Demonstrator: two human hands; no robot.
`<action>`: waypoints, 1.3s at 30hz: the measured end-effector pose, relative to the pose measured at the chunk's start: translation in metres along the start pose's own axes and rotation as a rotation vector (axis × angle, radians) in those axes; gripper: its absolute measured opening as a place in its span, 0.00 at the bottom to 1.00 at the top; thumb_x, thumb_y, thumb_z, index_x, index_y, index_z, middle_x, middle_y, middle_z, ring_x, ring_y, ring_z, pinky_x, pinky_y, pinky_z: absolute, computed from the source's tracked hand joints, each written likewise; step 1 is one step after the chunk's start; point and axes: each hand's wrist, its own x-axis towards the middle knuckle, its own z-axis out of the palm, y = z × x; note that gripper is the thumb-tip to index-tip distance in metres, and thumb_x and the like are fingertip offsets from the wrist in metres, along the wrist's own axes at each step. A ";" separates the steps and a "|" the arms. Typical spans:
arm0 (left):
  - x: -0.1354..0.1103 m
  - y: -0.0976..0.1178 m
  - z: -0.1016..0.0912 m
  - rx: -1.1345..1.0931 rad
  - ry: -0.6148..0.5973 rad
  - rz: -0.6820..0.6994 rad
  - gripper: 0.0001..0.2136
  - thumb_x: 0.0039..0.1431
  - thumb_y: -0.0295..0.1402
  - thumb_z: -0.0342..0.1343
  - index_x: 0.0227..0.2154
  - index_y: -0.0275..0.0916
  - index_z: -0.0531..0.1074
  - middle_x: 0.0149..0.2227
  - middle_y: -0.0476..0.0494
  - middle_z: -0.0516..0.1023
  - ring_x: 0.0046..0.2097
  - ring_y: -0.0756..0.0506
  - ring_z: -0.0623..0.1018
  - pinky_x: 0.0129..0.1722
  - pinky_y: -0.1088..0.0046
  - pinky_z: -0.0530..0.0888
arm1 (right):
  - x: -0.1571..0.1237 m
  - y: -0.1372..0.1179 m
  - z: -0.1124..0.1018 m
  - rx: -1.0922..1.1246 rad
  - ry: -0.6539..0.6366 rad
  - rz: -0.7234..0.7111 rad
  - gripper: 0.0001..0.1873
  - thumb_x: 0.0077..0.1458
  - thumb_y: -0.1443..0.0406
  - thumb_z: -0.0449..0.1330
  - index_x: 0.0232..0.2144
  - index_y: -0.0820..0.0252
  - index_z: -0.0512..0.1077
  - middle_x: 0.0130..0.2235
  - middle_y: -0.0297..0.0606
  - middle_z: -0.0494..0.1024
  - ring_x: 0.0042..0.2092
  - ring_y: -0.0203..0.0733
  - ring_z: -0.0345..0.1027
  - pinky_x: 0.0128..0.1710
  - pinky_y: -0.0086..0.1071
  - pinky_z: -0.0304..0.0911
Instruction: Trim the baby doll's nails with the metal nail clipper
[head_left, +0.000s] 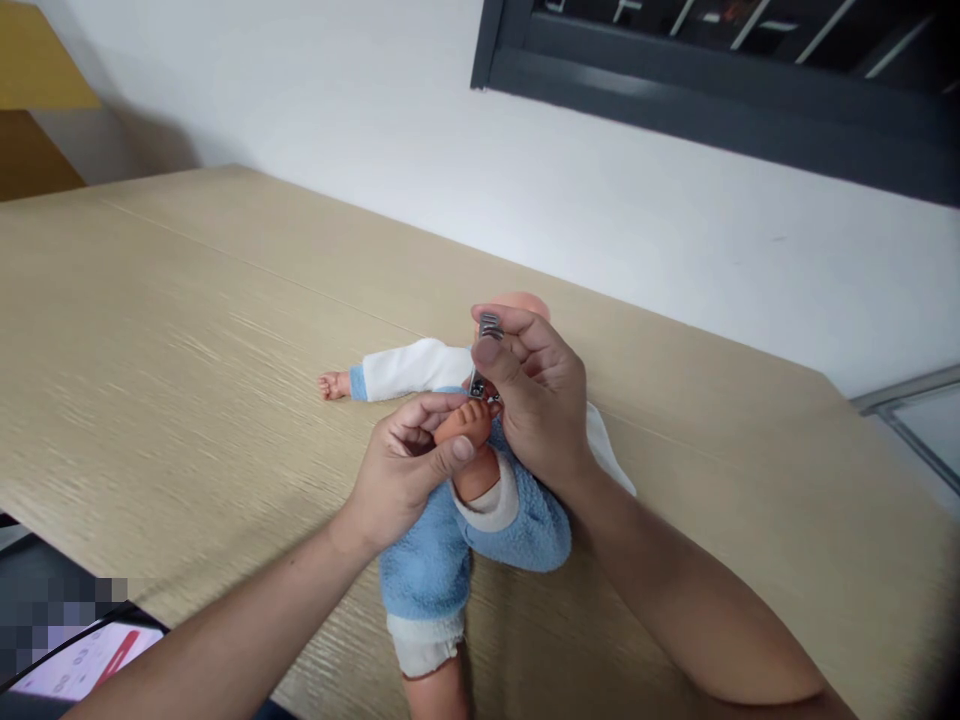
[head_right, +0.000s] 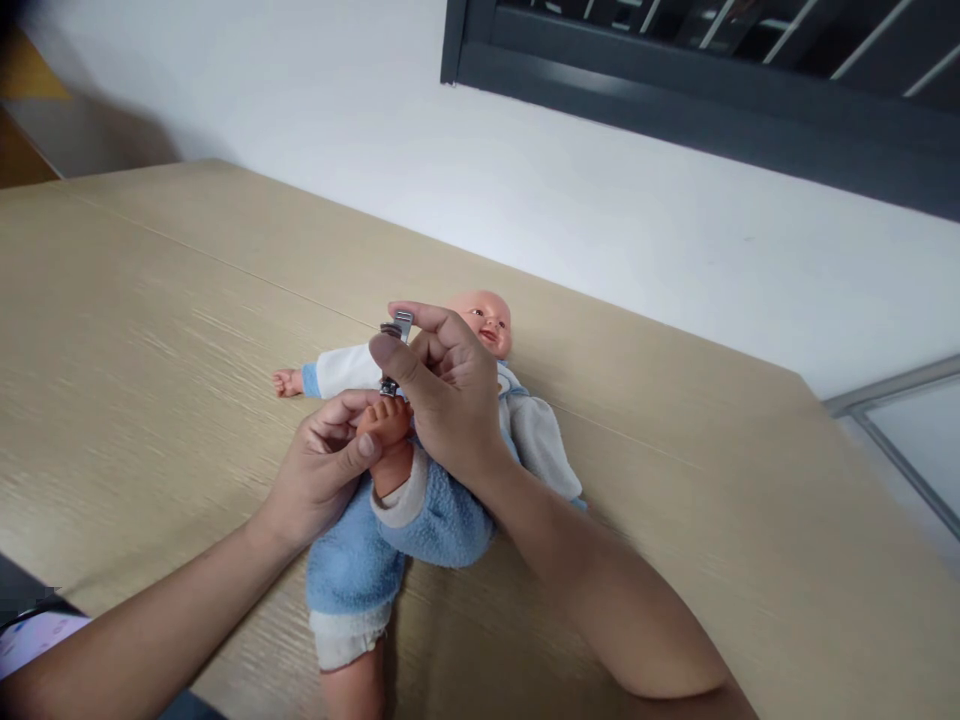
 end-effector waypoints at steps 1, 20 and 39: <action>0.000 0.000 0.000 0.002 0.002 -0.005 0.13 0.58 0.37 0.75 0.44 0.43 0.83 0.41 0.46 0.89 0.44 0.46 0.87 0.46 0.75 0.80 | 0.000 0.000 0.001 -0.012 0.011 0.002 0.19 0.57 0.52 0.73 0.46 0.56 0.79 0.22 0.24 0.66 0.25 0.30 0.57 0.27 0.28 0.59; -0.001 -0.005 -0.004 -0.031 -0.042 -0.016 0.12 0.61 0.36 0.73 0.47 0.47 0.84 0.45 0.48 0.89 0.45 0.50 0.87 0.49 0.79 0.80 | 0.004 0.001 -0.008 -0.079 -0.215 -0.007 0.19 0.67 0.48 0.62 0.51 0.50 0.79 0.52 0.38 0.80 0.30 0.32 0.64 0.30 0.32 0.62; -0.002 -0.006 -0.004 -0.015 -0.016 -0.039 0.14 0.59 0.38 0.74 0.46 0.43 0.82 0.42 0.45 0.88 0.43 0.46 0.87 0.44 0.74 0.80 | 0.002 -0.001 -0.005 -0.009 -0.253 0.091 0.21 0.69 0.47 0.61 0.53 0.52 0.77 0.35 0.33 0.76 0.30 0.34 0.63 0.31 0.32 0.59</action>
